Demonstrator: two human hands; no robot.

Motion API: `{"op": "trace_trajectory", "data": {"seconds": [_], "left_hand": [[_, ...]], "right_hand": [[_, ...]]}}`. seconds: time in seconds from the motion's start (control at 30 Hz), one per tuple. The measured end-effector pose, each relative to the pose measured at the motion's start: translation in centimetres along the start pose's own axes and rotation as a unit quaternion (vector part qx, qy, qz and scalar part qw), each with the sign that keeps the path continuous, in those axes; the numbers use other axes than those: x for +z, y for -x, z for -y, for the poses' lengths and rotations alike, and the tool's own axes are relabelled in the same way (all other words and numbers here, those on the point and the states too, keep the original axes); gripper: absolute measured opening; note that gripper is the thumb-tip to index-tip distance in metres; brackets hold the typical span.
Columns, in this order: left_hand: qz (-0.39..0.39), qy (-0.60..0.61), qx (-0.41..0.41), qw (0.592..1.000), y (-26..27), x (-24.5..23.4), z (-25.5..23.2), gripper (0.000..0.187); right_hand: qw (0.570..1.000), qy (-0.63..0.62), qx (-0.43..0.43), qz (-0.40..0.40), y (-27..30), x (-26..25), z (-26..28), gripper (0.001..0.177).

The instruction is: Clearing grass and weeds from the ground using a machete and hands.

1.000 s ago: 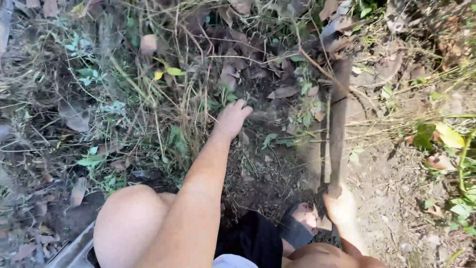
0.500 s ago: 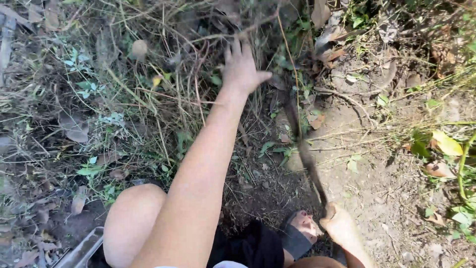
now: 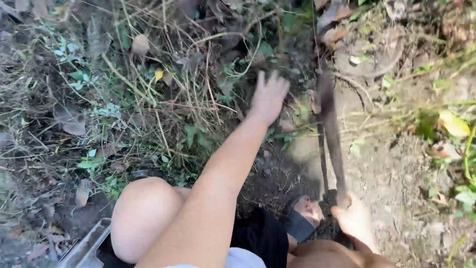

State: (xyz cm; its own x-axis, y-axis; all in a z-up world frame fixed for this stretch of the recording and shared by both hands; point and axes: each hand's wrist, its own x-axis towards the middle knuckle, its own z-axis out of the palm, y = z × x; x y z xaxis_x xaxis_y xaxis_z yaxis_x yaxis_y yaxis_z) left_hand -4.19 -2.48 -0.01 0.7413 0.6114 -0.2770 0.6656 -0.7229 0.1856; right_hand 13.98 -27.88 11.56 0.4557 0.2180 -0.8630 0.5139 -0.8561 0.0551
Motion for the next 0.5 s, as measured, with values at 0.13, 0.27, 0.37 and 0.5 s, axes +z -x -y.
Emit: {"op": "trace_trajectory", "data": {"seconds": [0.13, 0.27, 0.37, 0.5], "left_hand": [[0.091, -0.118, -0.095, 0.984, 0.9, -0.8, 2.3, 0.028], [0.107, -0.071, -0.085, 0.988, 3.3, -0.4, 1.8, 0.028], [0.096, -0.066, -0.111, 0.987, 2.8, 0.5, 2.5, 0.028], [0.159, -0.064, -0.137, 0.976, 4.4, -1.6, 2.7, 0.034]], "right_hand": [[0.997, -0.063, -0.037, 0.017, -1.3, 1.4, 0.4, 0.029], [0.995, -0.07, -0.007, 0.072, 1.0, -0.5, 3.0, 0.035], [0.974, -0.198, -0.106, -0.029, -3.5, 3.2, -1.8, 0.047], [0.985, -0.073, -0.13, 0.09, -3.3, 2.8, -1.6, 0.019]]}}
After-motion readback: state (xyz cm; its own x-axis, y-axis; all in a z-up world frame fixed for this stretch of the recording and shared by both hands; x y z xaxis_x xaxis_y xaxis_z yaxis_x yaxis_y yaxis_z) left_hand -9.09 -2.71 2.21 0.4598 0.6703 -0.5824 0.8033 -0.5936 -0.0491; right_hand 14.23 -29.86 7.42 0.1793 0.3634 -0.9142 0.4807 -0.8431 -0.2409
